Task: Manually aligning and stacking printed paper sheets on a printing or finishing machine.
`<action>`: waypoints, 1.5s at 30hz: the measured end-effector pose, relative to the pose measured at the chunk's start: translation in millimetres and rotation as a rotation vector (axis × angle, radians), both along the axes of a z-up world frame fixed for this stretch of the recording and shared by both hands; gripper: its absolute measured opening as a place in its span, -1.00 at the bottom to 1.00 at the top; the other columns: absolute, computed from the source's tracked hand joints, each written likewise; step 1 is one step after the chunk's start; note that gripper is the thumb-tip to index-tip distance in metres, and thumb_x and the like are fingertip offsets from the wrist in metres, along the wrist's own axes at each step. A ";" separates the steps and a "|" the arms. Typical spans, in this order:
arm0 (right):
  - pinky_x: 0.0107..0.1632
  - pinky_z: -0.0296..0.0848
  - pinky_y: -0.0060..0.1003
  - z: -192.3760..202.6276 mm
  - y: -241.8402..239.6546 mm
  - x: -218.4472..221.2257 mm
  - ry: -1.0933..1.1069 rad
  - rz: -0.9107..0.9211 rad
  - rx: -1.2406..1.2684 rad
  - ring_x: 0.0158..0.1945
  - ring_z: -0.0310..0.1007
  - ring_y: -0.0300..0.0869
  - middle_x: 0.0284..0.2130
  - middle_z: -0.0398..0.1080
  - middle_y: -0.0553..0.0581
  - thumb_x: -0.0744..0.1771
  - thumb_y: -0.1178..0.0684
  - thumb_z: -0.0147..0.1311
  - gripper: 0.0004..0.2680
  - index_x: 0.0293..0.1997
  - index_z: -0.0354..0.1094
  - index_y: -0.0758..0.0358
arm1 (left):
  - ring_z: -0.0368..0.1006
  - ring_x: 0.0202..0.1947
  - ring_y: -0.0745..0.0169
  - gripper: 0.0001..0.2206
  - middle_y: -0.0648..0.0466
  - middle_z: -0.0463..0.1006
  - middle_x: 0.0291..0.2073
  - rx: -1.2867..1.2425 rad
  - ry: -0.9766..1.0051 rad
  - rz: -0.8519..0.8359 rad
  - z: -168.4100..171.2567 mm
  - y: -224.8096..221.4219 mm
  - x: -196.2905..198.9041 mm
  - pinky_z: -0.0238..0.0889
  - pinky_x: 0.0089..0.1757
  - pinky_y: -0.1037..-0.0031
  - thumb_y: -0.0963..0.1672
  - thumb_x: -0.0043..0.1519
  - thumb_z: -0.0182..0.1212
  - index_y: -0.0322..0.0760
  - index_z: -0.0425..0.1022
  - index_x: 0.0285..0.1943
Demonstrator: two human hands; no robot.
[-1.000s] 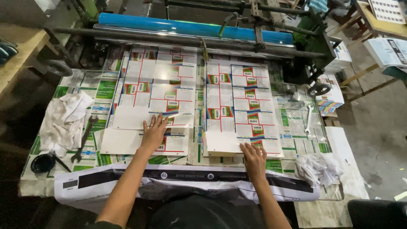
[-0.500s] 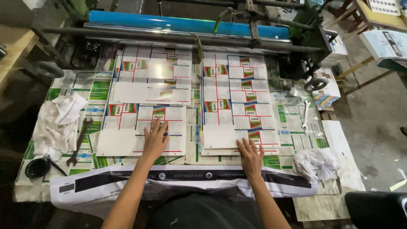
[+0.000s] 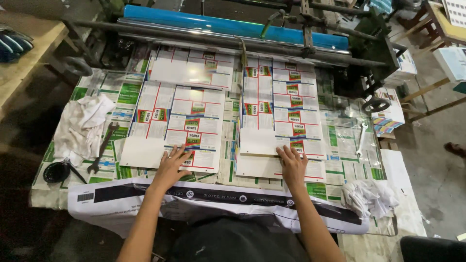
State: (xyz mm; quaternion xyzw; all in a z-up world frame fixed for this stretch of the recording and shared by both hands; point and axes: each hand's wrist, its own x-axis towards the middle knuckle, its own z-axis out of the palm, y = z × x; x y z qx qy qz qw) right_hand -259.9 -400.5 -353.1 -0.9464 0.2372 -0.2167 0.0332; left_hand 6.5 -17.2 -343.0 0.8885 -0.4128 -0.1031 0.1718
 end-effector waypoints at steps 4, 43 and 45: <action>0.31 0.06 0.22 -4.0 -8.4 5.7 -0.024 0.010 0.019 0.30 0.32 0.05 0.22 0.41 0.06 0.33 0.04 0.11 -0.69 0.23 0.42 -0.15 | -0.16 0.54 -0.05 -0.27 0.13 0.02 0.54 -0.003 0.090 -0.015 6.4 4.2 10.1 -0.24 0.37 -0.08 0.03 0.03 0.44 0.12 0.26 0.45; 0.14 0.33 0.01 40.1 -19.0 -35.7 0.420 0.311 0.161 0.29 0.34 -0.05 0.26 0.36 -0.04 0.26 -0.07 0.21 -0.65 0.19 0.43 -0.21 | -0.01 0.50 -0.09 -0.50 0.07 0.13 0.51 -0.114 -0.147 -0.043 -38.7 -31.6 22.8 -0.22 0.30 -0.29 -0.05 0.33 0.06 0.01 0.18 0.50; 0.22 0.39 -0.10 33.0 -20.2 -38.8 0.395 0.236 0.185 0.15 0.51 -0.15 0.12 0.50 -0.10 0.38 0.00 0.12 -0.80 0.13 0.49 -0.18 | -0.01 0.51 -0.09 -0.50 0.06 0.12 0.52 -0.107 -0.147 -0.059 -35.9 -36.5 28.0 -0.24 0.31 -0.29 -0.04 0.33 0.06 0.00 0.18 0.50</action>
